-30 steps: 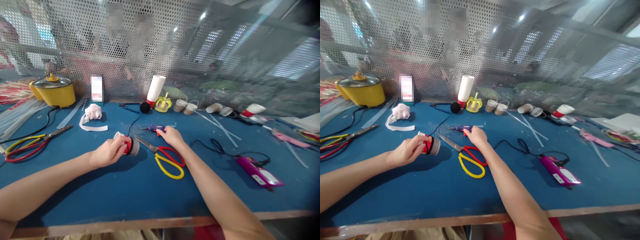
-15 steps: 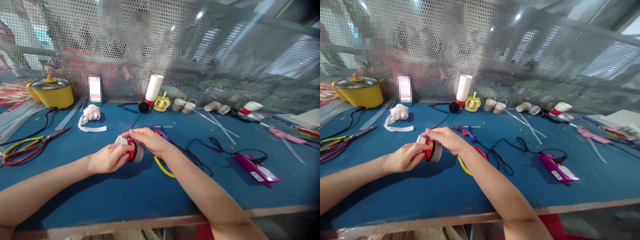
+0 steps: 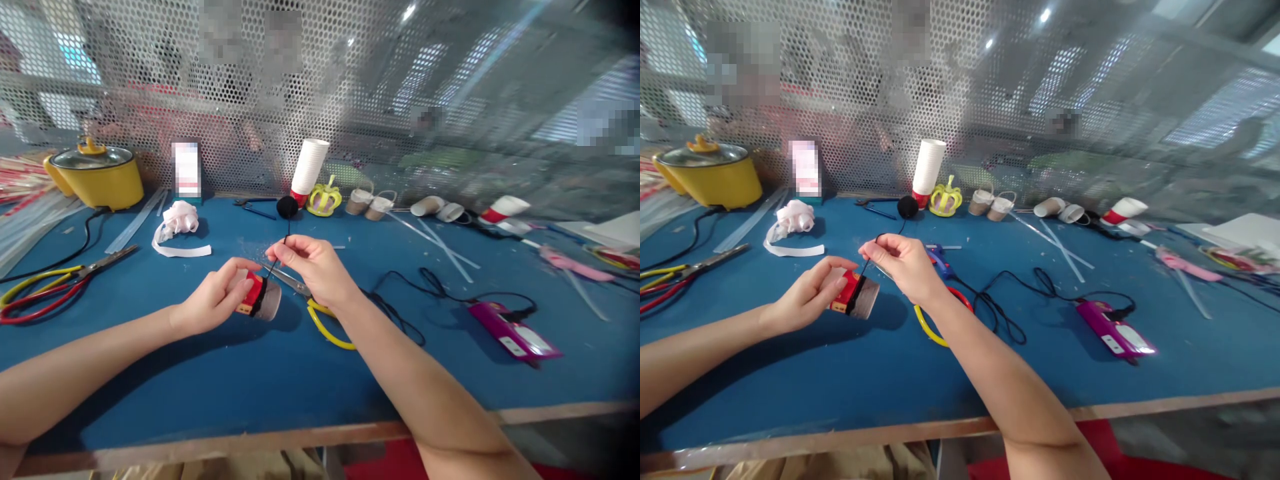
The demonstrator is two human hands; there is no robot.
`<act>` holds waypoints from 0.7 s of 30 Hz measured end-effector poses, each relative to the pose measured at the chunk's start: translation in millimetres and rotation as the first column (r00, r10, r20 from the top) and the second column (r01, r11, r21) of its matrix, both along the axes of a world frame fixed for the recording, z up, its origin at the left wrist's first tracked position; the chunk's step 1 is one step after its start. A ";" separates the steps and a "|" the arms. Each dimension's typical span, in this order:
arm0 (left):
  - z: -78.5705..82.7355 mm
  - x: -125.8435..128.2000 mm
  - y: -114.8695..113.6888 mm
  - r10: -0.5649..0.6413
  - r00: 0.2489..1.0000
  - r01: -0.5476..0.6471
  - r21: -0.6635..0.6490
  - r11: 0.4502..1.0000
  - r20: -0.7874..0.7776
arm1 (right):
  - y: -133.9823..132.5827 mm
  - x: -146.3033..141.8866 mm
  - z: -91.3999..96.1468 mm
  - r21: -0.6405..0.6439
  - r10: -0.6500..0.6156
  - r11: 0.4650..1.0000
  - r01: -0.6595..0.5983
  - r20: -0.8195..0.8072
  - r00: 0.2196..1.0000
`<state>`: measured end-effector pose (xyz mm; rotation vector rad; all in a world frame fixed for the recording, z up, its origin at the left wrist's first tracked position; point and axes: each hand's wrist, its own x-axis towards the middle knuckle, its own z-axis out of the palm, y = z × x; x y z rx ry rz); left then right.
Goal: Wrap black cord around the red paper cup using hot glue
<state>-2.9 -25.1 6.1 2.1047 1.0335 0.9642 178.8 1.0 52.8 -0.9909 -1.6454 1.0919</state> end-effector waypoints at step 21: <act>3.5 -1.1 -8.6 -0.106 0.992 0.103 0.043 0.994 0.072 | 8.3 0.7 -15.2 0.021 -0.018 1.000 0.014 0.176 0.984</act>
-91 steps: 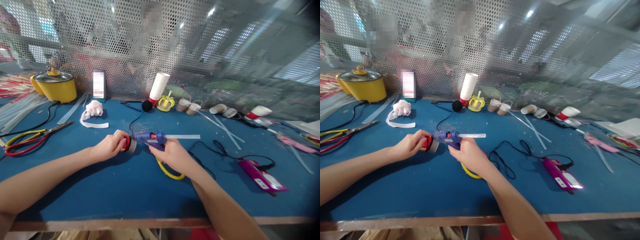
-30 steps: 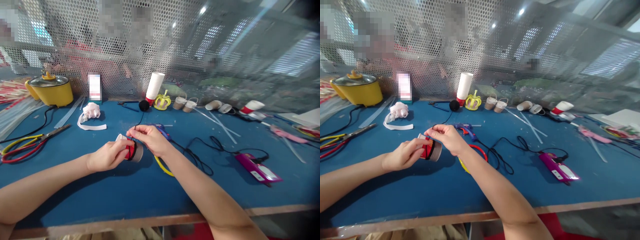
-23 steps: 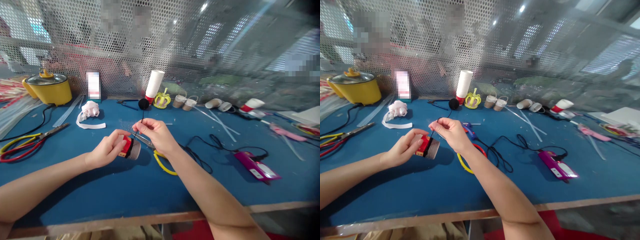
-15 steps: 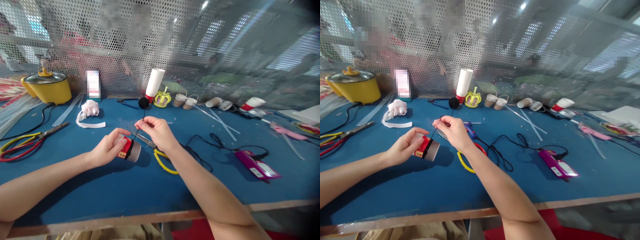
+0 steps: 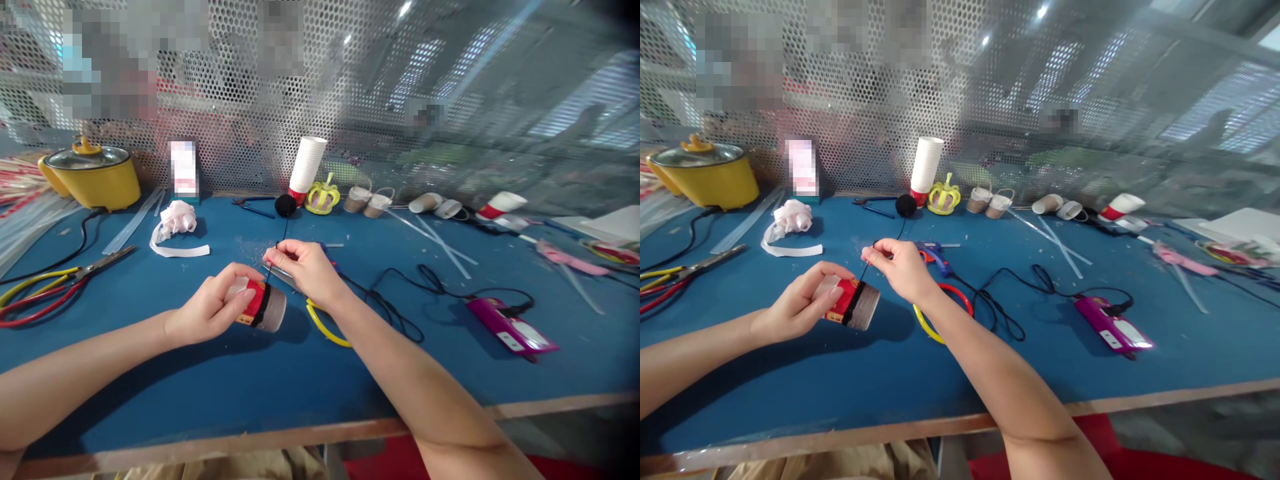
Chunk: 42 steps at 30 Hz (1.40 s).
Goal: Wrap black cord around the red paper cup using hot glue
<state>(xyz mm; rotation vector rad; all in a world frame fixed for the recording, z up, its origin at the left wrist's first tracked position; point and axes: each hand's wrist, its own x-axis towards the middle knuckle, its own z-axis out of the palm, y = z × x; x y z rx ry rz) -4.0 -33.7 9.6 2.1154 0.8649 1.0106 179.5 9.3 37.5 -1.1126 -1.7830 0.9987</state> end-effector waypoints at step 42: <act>-0.3 -2.2 -4.4 -0.027 0.998 0.015 0.229 0.973 0.051 | -4.2 -6.5 -8.1 -0.201 0.175 0.966 -0.160 0.056 0.983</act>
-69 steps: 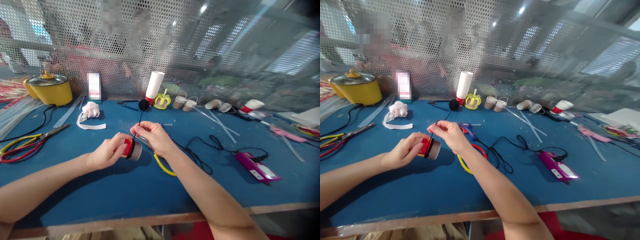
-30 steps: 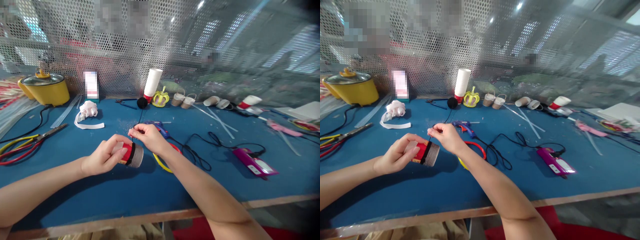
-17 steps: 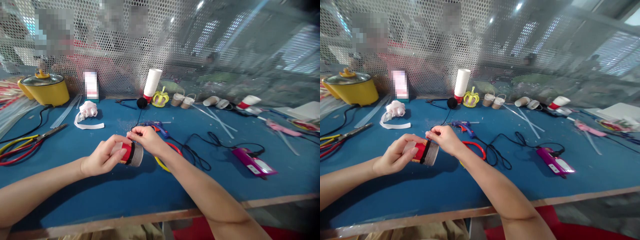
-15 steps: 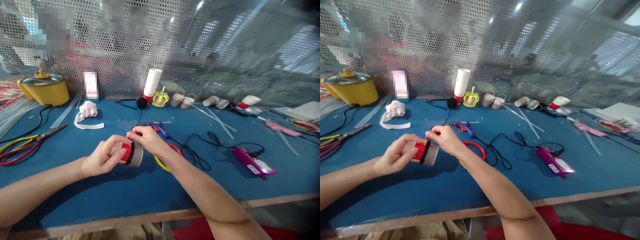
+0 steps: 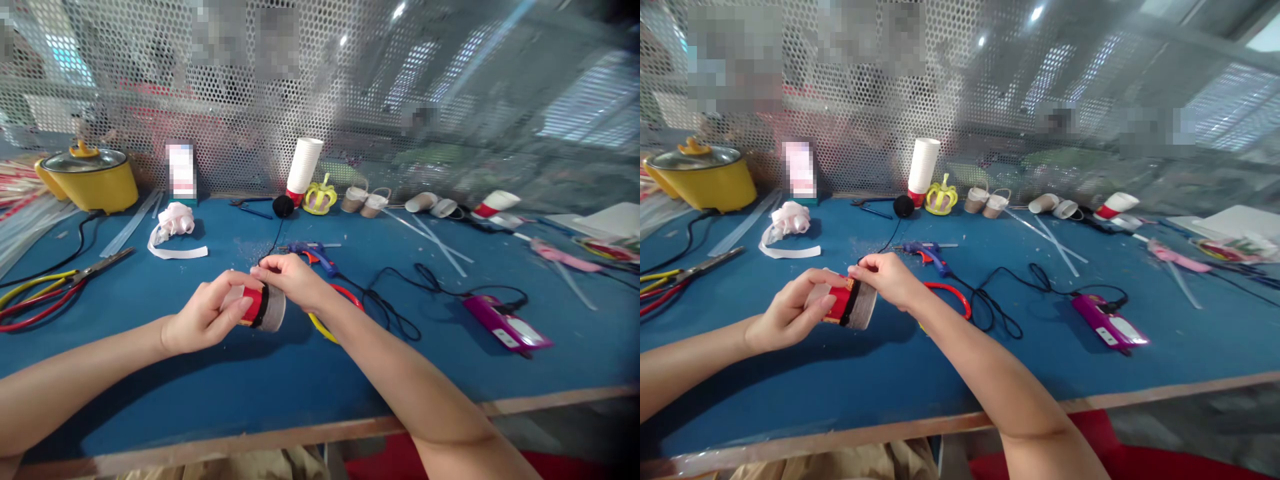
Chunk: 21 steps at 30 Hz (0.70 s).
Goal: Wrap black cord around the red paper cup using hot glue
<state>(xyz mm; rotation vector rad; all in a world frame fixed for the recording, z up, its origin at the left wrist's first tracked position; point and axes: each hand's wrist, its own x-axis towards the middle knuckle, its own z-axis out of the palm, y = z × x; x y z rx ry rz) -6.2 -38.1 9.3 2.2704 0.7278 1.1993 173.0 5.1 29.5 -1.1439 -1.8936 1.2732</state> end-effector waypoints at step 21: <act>-10.9 0.4 28.2 0.042 0.994 -0.005 -0.348 0.937 0.097 | 8.5 19.9 3.1 -0.156 0.176 0.971 -0.180 -0.040 0.984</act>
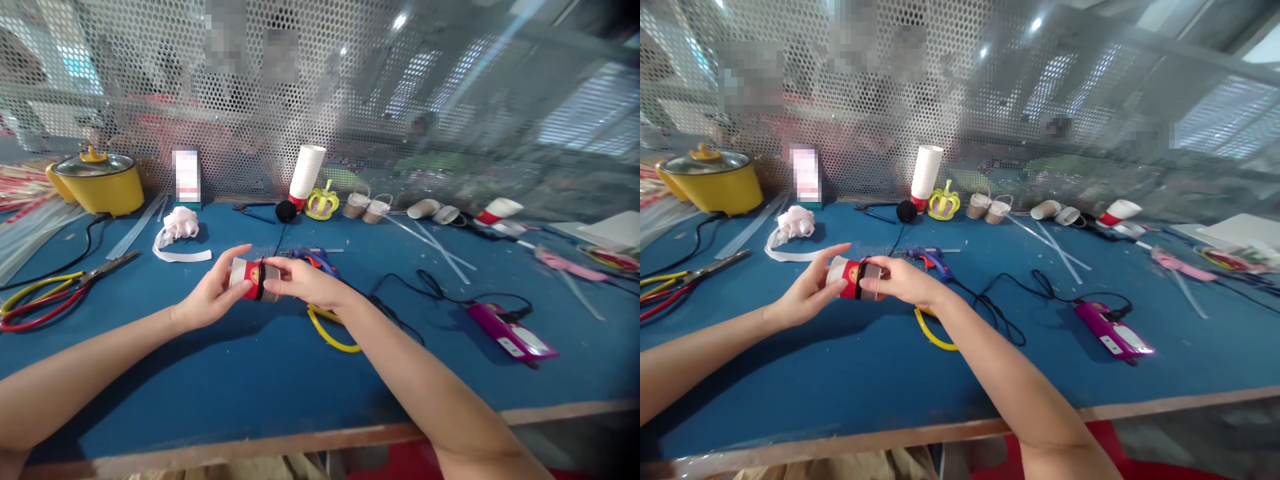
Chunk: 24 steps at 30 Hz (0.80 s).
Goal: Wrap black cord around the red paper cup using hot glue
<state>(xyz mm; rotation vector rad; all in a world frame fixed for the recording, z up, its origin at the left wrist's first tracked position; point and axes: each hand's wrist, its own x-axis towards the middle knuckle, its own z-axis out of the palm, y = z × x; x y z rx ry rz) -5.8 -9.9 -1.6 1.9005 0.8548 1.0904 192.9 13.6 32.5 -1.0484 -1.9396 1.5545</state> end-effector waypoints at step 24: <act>-0.6 6.7 -5.1 0.109 0.962 -0.144 -0.126 0.982 -0.251 | 31.2 36.5 3.9 0.585 -0.645 0.722 0.370 0.375 0.666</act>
